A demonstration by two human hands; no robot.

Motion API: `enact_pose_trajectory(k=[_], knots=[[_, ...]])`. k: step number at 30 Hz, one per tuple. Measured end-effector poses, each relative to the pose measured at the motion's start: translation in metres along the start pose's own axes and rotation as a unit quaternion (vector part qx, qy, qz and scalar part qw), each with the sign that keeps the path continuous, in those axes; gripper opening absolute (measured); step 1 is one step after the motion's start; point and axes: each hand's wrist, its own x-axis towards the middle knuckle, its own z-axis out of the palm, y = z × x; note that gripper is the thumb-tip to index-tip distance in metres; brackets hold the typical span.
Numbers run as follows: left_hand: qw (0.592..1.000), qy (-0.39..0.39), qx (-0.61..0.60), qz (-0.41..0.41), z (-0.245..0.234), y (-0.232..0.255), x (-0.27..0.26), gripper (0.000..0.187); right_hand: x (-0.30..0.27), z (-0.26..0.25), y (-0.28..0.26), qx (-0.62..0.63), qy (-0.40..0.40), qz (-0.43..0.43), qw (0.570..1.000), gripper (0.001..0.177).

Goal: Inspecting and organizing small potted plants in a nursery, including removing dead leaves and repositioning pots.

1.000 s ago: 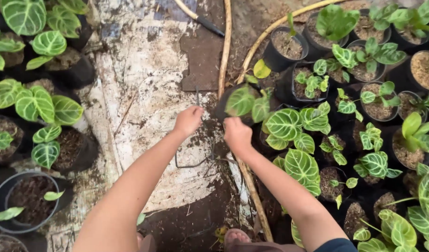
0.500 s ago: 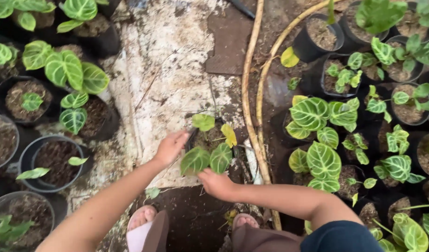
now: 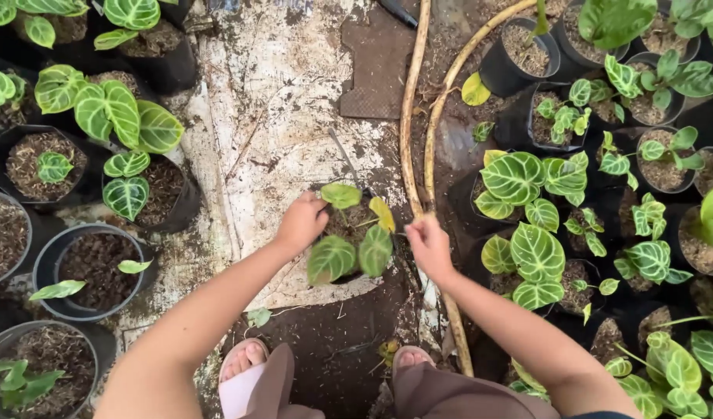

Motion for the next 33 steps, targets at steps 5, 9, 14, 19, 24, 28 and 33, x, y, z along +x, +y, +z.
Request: enact_pose_trajectory(k=[5,9,14,19,24,28,33], knots=[[0.999,0.047,-0.019,0.001,-0.004,-0.010,-0.038,0.023,0.020,0.016,-0.027,-0.022,-0.164,-0.024,0.986,0.041],[0.991,0.084,-0.079,-0.070,-0.052,0.029,-0.086,0.022,0.042,0.026,-0.029,-0.082,-0.158,-0.148,0.973,0.034],[0.981,0.074,-0.132,-0.117,0.011,-0.053,-0.082,0.025,0.049,0.037,-0.046,-0.023,-0.165,-0.152,0.974,0.039],[0.934,-0.107,-0.250,-0.230,-0.021,-0.003,-0.060,0.072,0.047,0.034,-0.096,0.048,-0.324,-0.021,0.945,0.041],[0.944,-0.039,-0.242,-0.223,-0.010,-0.008,-0.063,0.049,0.068,0.041,-0.090,0.103,-0.275,0.169,0.941,0.032],[0.942,0.003,-0.246,-0.229,-0.009,-0.011,-0.067,0.044,0.060,0.030,-0.094,0.161,-0.281,0.099,0.941,0.028],[0.943,0.010,-0.266,-0.201,-0.027,0.010,-0.063,0.044,0.058,0.034,-0.105,0.160,-0.318,0.046,0.933,0.050]])
